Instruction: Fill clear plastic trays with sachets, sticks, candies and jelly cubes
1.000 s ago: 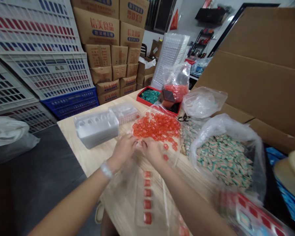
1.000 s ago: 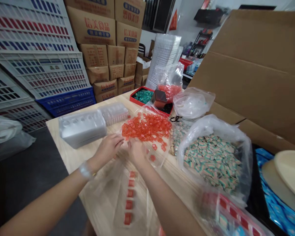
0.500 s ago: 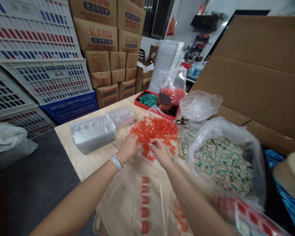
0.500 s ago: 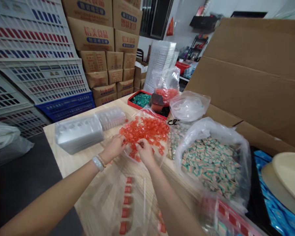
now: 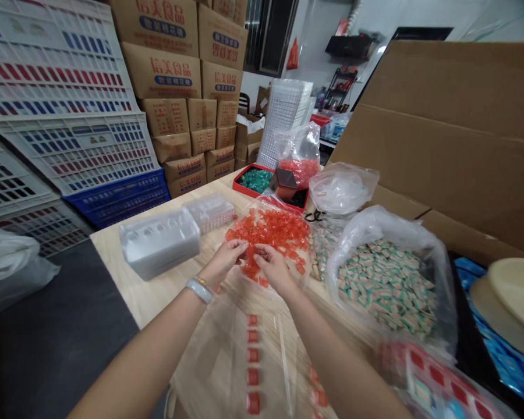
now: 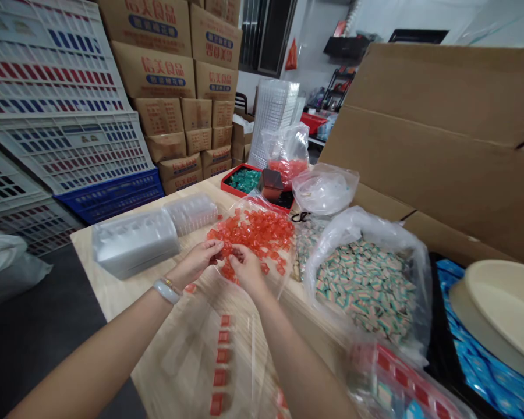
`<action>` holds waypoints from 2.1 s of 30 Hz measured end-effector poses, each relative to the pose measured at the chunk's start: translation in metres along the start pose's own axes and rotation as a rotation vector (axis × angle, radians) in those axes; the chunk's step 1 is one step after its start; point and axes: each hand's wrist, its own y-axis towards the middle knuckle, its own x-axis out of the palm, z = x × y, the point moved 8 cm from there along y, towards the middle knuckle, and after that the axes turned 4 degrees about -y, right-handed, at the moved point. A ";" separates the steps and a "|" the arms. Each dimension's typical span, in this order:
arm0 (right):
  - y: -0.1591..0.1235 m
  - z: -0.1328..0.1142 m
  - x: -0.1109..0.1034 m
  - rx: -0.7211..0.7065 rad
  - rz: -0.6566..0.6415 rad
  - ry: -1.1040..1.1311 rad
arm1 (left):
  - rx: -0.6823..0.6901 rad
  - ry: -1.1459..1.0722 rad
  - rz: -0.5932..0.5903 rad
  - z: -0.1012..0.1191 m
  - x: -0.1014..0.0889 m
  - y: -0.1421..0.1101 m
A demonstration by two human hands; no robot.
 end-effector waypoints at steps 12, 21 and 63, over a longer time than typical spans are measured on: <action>-0.007 0.005 -0.014 0.191 0.019 0.262 | -0.004 -0.153 -0.008 -0.002 0.031 -0.007; -0.008 0.011 -0.044 0.067 0.084 -0.103 | 0.038 -0.030 0.006 0.005 0.053 -0.006; -0.034 -0.017 -0.063 -0.109 0.206 -0.276 | -0.040 -0.580 0.189 -0.016 0.059 -0.023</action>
